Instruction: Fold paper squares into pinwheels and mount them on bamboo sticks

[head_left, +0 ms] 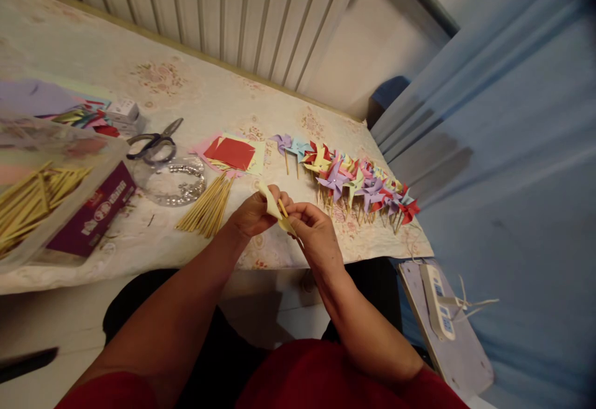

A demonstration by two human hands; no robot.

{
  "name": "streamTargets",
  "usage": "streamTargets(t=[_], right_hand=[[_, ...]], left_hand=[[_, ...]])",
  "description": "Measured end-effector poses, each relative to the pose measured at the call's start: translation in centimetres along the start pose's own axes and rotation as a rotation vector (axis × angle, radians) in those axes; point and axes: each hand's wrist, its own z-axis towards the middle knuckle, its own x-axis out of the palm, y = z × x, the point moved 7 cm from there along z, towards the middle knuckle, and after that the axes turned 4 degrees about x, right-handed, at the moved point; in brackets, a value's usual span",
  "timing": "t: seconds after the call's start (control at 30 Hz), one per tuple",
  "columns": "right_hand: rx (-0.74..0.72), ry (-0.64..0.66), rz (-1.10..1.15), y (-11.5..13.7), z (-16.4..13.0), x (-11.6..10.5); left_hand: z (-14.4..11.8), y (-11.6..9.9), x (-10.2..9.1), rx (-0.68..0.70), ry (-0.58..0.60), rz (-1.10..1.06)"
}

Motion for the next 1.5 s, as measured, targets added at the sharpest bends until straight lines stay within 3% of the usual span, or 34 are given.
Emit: streamTargets(t=[1.1,1.5], right_hand=[[-0.018,-0.011,-0.009,-0.12,0.00,-0.26],[0.037,-0.046,0.057,-0.49,0.13,-0.34]], left_hand=[[-0.05,-0.01,0.45,-0.009,-0.019,0.006],[-0.06,0.24,-0.23,-0.012,-0.029,0.017]])
